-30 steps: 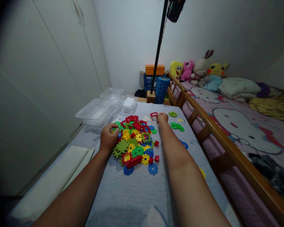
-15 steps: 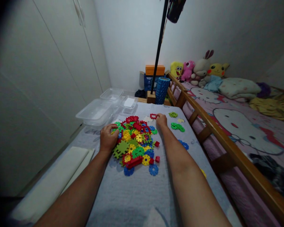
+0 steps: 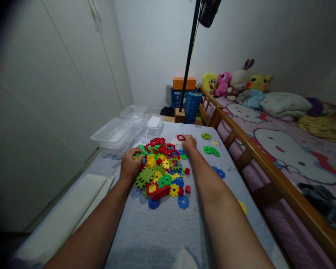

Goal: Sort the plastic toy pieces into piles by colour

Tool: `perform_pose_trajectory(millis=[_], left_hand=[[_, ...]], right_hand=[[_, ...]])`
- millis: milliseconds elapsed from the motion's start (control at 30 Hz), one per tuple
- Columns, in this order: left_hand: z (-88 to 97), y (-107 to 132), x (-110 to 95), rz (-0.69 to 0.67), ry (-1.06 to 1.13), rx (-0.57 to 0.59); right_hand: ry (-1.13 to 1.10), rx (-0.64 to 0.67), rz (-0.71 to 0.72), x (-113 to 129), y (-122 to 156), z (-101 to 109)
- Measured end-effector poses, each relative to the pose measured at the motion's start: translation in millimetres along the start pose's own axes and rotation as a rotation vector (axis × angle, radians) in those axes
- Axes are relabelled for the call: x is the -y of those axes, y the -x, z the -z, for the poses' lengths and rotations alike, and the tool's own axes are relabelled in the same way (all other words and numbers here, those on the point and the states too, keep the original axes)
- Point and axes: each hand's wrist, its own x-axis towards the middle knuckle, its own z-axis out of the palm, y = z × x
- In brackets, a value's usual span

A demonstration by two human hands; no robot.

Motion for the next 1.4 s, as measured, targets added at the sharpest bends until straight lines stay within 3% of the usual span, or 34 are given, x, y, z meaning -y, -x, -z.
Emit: perform_pose_trajectory(millis=[367, 500, 600, 700, 767, 933, 1000, 1233, 1333, 1400], left_hand=[[0.3, 0.1, -0.7, 0.012, 0.108, 0.031], [-1.0, -0.1, 2.3, 0.005, 0.144, 0.025], [-2.2, -0.6, 4.4, 0.010, 0.169, 0.009], [-3.1, -0.9, 4.2, 0.026, 0.175, 0.015], [-2.9, -0.9, 3.0, 0.032, 0.173, 0.028], [0.0, -1.2, -0.4, 0.026, 0.151, 0.046], [0.7, -1.3, -1.0, 0.030, 0.146, 0.043], [0.3, -1.1, -2.0, 0.031, 0.116, 0.025], [0.3, -1.0, -2.6, 0.044, 0.086, 0.013], [0.1, -0.9, -2.8, 0.053, 0.075, 0.004]], right_hand=[[-0.049, -0.110, 0.046, 16.0, -15.3, 2.4], [-0.023, -0.059, 0.014, 24.4, -11.8, 3.4], [-0.034, -0.005, 0.029, 26.0, -3.9, 12.0], [-0.078, 0.014, 0.031, 23.7, 12.0, 33.4], [-0.112, 0.095, 0.033, 21.0, 28.5, 53.3], [-0.043, 0.578, 0.033, 16.6, 79.1, 98.3], [0.033, 0.690, -0.004, 17.3, 96.6, 106.0], [0.106, 0.791, -0.069, 24.2, 129.3, 100.9], [0.062, 0.731, -0.021, 19.2, 123.0, 98.6], [0.005, 0.616, 0.049, 13.1, 111.3, 94.5]])
